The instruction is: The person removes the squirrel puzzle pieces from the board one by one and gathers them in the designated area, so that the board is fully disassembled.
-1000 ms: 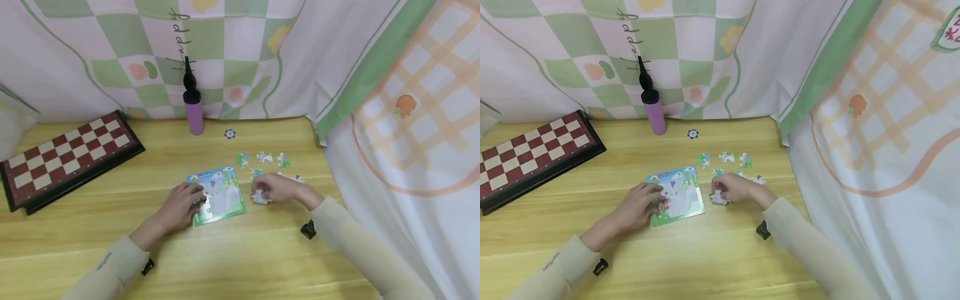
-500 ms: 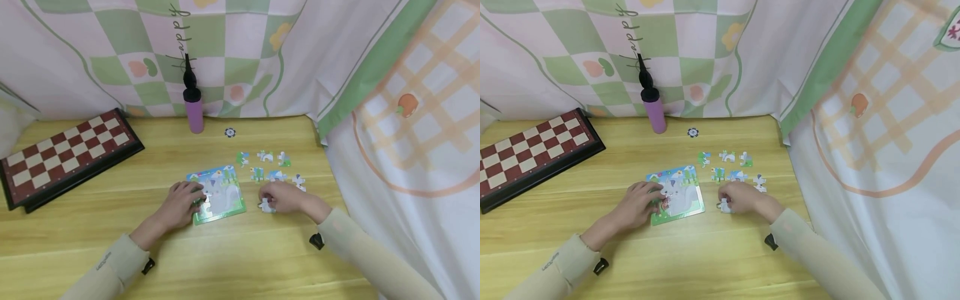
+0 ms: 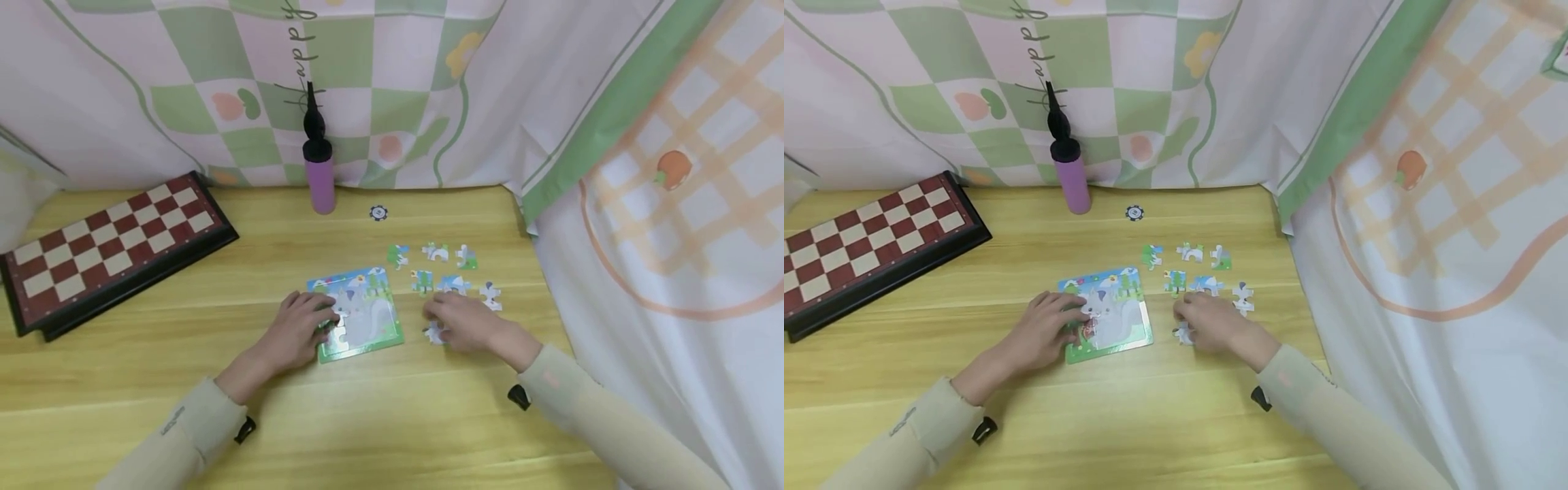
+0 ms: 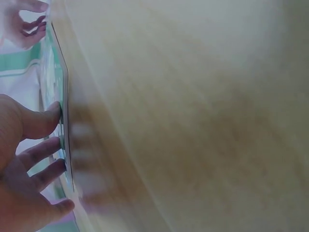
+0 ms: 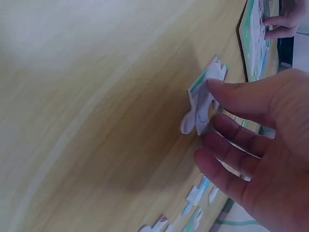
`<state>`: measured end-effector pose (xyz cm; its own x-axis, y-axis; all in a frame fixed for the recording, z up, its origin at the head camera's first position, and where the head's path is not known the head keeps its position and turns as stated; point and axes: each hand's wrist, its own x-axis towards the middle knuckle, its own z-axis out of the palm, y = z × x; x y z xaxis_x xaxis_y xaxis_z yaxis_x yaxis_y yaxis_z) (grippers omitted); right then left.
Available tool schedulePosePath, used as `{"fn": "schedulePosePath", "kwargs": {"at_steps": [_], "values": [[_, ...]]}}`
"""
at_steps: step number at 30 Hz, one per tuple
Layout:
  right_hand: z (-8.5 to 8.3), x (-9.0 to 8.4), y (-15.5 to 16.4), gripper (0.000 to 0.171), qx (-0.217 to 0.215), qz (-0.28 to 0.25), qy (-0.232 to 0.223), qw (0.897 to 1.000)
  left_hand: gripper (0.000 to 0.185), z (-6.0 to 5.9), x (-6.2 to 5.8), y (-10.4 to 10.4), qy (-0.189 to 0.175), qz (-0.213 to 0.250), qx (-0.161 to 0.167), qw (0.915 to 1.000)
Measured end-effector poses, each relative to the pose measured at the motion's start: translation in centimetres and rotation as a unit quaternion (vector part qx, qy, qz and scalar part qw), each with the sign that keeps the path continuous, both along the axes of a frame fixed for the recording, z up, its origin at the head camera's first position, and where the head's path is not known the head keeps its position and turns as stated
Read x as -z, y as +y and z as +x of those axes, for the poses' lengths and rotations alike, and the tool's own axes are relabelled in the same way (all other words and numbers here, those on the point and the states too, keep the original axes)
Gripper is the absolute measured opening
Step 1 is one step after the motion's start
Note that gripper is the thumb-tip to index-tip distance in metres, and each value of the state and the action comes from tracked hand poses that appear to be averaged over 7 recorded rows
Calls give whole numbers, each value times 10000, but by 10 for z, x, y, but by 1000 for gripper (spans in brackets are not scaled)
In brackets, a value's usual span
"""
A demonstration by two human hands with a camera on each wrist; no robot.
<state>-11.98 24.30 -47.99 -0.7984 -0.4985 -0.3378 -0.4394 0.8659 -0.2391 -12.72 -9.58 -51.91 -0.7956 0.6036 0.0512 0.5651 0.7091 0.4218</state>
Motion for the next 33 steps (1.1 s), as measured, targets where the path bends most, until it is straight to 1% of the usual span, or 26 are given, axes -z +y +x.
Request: {"fn": "schedulePosePath", "kwargs": {"at_steps": [2,5,6,8,10,13,15,17,20,22,24,26,29,31,33], "values": [[-2,-1,-1,36,-74,-50,153,9998,29,-1,-1,0,-34,31,31,10000],[-7,-5,-6,34,-235,-271,528,9980,30,-3,-1,1,-9,53,132,9999],[-9,-7,-9,34,-275,-352,651,9969,30,-3,-2,1,37,35,184,9998],[-14,-12,-18,35,-341,-500,791,9950,27,-3,-1,1,288,-63,344,9990],[-20,-17,-31,35,-437,-595,771,9943,25,-2,-2,-1,592,-195,506,9968],[-29,-24,-56,35,-620,-657,571,9943,25,4,-3,-6,1003,-477,737,9911],[-35,-26,-74,36,-757,-645,438,9941,27,10,-4,-9,1146,-631,878,9875],[-40,-27,-90,37,-797,-643,298,9943,30,16,-5,-12,1277,-751,1055,9833],[-45,-26,-111,38,-808,-636,100,9947,32,26,-5,-16,1485,-794,1310,9770],[-48,-23,-123,38,-830,-646,-7,9945,32,31,-4,-18,1579,-824,1405,9739],[-50,-19,-136,38,-908,-660,-101,9936,32,36,-3,-20,1595,-887,1431,9727],[-52,-15,-146,41,-975,-639,-151,9931,33,41,-1,-23,1497,-980,1415,9736],[-51,-9,-159,51,-986,-452,-171,9940,38,45,2,-26,1294,-1093,1369,9760],[-49,-5,-165,59,-955,-266,-156,9949,41,46,3,-28,1127,-1123,1334,9782],[-47,-3,-169,64,-902,-144,-150,9957,43,47,3,-29,1004,-1139,1301,9798]]}}
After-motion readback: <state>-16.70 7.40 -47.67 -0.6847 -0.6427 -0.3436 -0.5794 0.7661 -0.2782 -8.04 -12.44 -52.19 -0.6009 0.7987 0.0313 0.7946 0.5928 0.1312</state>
